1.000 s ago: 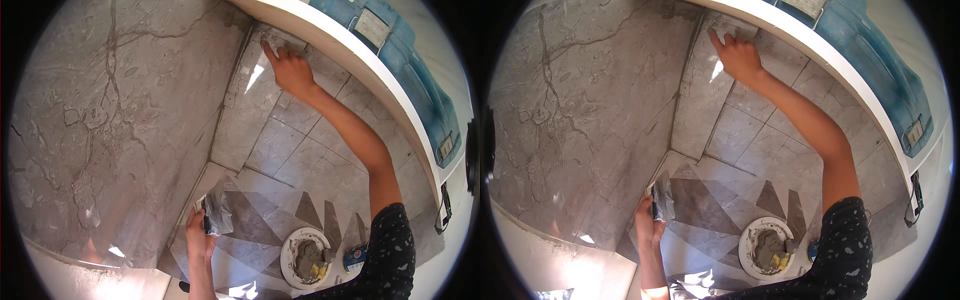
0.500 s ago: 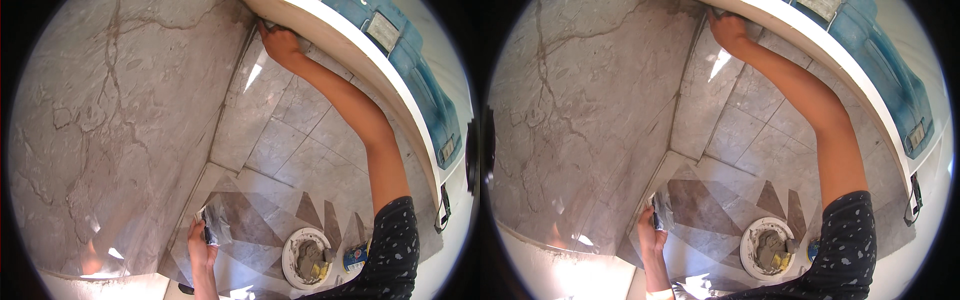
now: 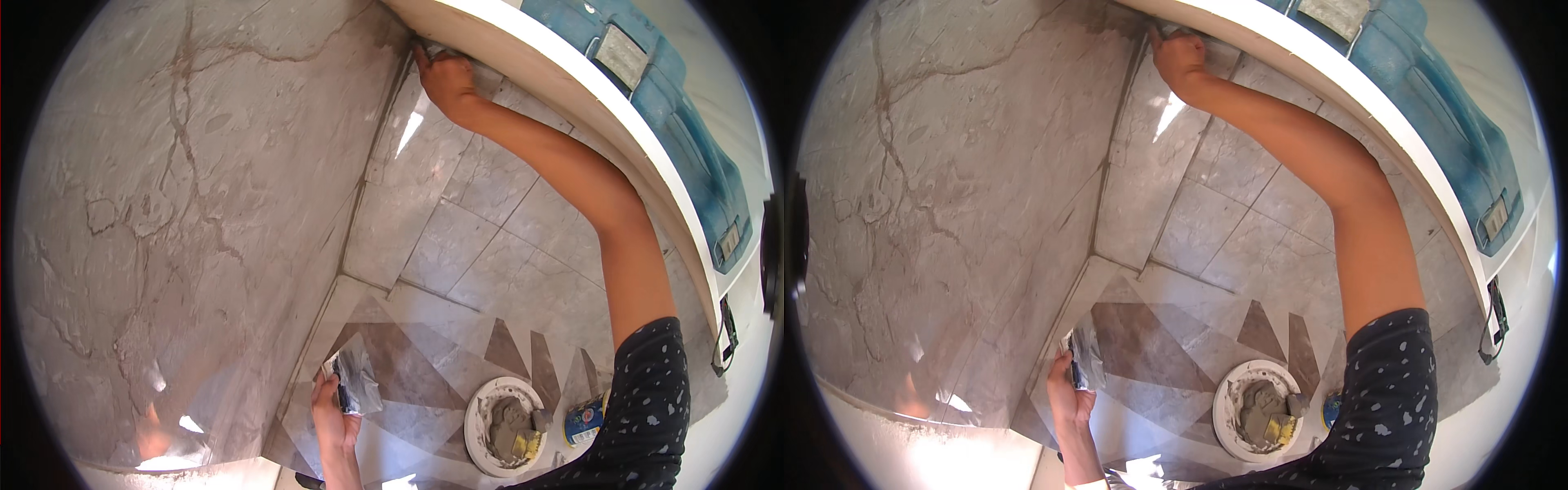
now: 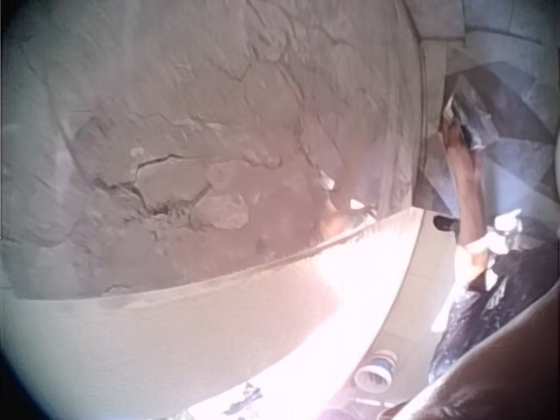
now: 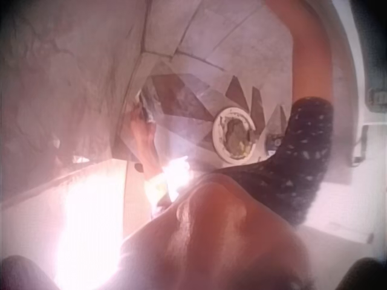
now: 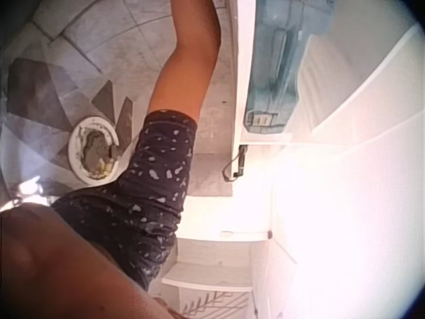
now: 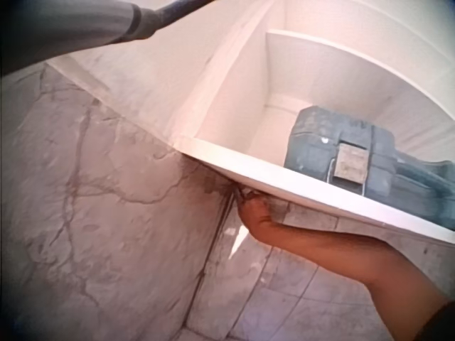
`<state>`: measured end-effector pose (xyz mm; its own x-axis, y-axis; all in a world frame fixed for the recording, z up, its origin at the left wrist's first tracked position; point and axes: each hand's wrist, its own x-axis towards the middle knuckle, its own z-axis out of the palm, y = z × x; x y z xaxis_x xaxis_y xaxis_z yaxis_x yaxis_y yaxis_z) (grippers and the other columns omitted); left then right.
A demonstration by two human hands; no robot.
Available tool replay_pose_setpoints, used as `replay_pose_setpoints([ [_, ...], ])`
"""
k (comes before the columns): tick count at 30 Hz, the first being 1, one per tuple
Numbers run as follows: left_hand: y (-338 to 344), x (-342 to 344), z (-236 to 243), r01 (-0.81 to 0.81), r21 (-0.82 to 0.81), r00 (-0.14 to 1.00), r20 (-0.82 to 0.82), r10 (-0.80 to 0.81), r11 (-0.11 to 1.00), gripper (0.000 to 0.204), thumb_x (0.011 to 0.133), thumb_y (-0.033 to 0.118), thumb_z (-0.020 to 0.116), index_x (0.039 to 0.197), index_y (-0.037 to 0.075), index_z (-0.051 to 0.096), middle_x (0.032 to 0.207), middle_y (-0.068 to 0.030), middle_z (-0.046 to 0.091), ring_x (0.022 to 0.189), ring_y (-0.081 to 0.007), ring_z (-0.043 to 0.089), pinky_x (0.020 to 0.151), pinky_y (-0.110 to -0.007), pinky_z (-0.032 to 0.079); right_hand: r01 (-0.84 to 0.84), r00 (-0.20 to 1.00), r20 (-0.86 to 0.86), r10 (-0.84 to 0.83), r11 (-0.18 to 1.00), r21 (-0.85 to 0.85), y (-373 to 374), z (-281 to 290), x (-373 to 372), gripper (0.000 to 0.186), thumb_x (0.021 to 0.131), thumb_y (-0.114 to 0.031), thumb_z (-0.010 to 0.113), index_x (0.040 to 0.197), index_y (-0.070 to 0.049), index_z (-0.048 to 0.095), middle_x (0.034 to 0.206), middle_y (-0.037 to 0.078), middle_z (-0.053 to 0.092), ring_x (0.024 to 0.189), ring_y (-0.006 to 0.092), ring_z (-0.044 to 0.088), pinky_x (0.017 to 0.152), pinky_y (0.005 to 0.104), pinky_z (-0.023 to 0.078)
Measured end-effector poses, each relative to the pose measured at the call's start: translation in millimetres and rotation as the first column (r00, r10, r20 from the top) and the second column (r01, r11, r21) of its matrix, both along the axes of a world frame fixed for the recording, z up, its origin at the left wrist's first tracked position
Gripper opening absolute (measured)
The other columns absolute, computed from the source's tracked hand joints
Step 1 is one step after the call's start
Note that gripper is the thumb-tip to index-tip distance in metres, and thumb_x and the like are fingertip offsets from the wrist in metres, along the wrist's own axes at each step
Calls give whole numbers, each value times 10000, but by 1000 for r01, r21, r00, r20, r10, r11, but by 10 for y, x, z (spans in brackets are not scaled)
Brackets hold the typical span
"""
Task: The person grouts tile seams along the wall and counter edges, collecting compound from a plate using a trowel and smoothing it into the joints with a sponge and by hand.
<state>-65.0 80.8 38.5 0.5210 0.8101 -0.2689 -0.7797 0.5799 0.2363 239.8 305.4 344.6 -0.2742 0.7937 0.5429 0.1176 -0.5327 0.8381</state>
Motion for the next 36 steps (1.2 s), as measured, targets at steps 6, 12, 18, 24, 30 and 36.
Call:
replay_pose_setpoints([
  [6,-12,17,-52,-6,-11,1000,-1,6,1000,311,854,93,379,1139,-2,459,1021,-113,587,877,-210,612,739,-312,520,108,993,54,-109,994,12,-92,64,-22,601,762,-99,509,1345,-141,367,616,51,519,459,154,478,291,309,308],
  [12,1,13,-87,3,-31,1000,-11,-4,1000,290,853,99,389,1112,5,482,999,-108,599,857,-205,616,723,-306,526,184,981,66,-183,983,-21,-343,-9,163,619,761,-93,518,1354,-150,352,636,58,538,478,155,496,320,303,337],
  [18,-47,-8,22,-12,-71,995,-97,5,997,263,846,108,414,1076,20,505,979,-108,606,822,-203,620,692,-305,526,317,907,-303,-293,948,32,-819,-70,519,606,749,-101,535,1334,-153,383,741,73,602,615,163,581,473,332,431],
  [24,-109,-39,342,-4,-45,988,-156,-4,999,228,856,126,427,1035,17,518,960,-113,609,791,-203,622,658,-284,516,-603,212,-926,-313,703,-376,-2293,-656,-778,637,708,-106,585,1300,-35,359,720,124,589,617,254,592,637,401,481],
  [30,-168,-173,713,101,-105,995,-7,-102,989,219,864,96,417,1009,-37,512,758,-76,549,550,-123,502,439,-201,441,-948,-74,-914,-399,311,-59,-2759,-1295,-1294,558,742,-88,577,1278,-88,420,842,117,562,746,256,565,658,369,468],
  [36,-381,-810,671,-43,55,998,50,40,998,329,900,155,368,1123,-60,479,699,-81,514,454,-110,420,356,-204,382,-532,-729,-664,165,472,702,-1118,-1410,-694,496,808,-146,573,1257,-3,421,1129,183,453,1034,264,462,856,375,398],
])
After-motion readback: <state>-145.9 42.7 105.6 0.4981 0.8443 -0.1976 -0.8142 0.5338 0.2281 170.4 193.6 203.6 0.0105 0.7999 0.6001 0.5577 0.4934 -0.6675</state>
